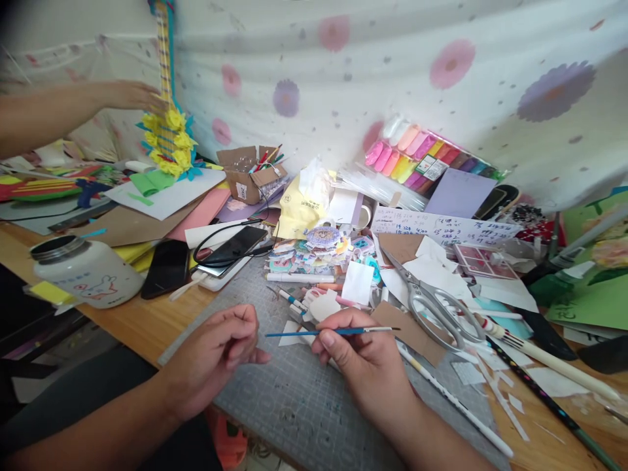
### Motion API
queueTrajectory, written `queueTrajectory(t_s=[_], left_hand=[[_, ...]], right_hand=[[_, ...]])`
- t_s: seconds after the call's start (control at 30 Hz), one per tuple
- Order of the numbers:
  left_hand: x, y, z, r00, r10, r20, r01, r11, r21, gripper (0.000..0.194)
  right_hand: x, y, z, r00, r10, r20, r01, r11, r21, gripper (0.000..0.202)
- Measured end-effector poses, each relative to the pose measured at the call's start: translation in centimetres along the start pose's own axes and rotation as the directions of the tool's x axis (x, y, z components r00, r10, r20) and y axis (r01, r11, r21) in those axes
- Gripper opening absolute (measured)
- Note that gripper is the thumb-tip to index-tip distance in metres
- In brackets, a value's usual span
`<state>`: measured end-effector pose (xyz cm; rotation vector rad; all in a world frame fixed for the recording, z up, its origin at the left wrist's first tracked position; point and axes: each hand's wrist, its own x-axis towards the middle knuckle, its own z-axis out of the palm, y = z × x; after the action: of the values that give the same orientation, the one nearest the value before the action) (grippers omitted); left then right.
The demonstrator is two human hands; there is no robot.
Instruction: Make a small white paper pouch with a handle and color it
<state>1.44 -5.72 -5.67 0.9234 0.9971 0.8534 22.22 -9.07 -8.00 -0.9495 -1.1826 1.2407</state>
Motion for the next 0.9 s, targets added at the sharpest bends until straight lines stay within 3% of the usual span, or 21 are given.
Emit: queueTrajectory(t_s=[0.07, 0.13, 0.23, 0.33, 0.53, 0.7, 0.9], left_hand=[[0.1, -0.1, -0.1, 0.997, 0.079, -0.01, -0.077, 0.986, 0.149, 0.031], [0.0, -0.2, 0.0, 0.988, 0.146, 0.057, -0.156, 0.929, 0.336, 0.033], [-0.3, -0.4, 0.4, 0.972, 0.093, 0.217, -0.185, 0.869, 0.458, 0.028], [-0.6, -0.8, 0.9, 0.953, 0.002, 0.302, -0.134, 0.9, 0.416, 0.022], [-1.0, -1.5, 1.6, 0.93, -0.104, 0.351, -0.002, 0.958, 0.286, 0.018], [-1.1, -1.3, 1.9, 0.911, -0.176, 0.374, 0.046, 0.942, 0.331, 0.017], [-1.2, -1.1, 1.6, 0.905, -0.18, 0.386, 0.033, 0.933, 0.358, 0.015]], right_hand=[[0.0, 0.1, -0.1, 1.0, 0.002, -0.006, -0.002, 1.0, 0.023, 0.008], [0.1, 0.1, -0.1, 1.0, -0.003, -0.006, 0.003, 1.0, 0.017, 0.01], [0.0, -0.2, 0.2, 1.0, -0.013, -0.008, 0.013, 0.999, -0.05, 0.015], [-0.1, -0.4, 0.4, 1.0, -0.015, -0.016, 0.013, 0.992, -0.122, 0.02], [-0.2, 0.1, 0.3, 1.0, 0.003, 0.015, -0.002, 0.994, -0.107, 0.024], [-0.3, 0.0, 0.2, 0.999, -0.01, 0.043, 0.015, 0.991, -0.13, 0.027], [-0.6, -0.2, 0.3, 1.0, 0.004, 0.024, 0.0, 0.99, -0.139, 0.029]])
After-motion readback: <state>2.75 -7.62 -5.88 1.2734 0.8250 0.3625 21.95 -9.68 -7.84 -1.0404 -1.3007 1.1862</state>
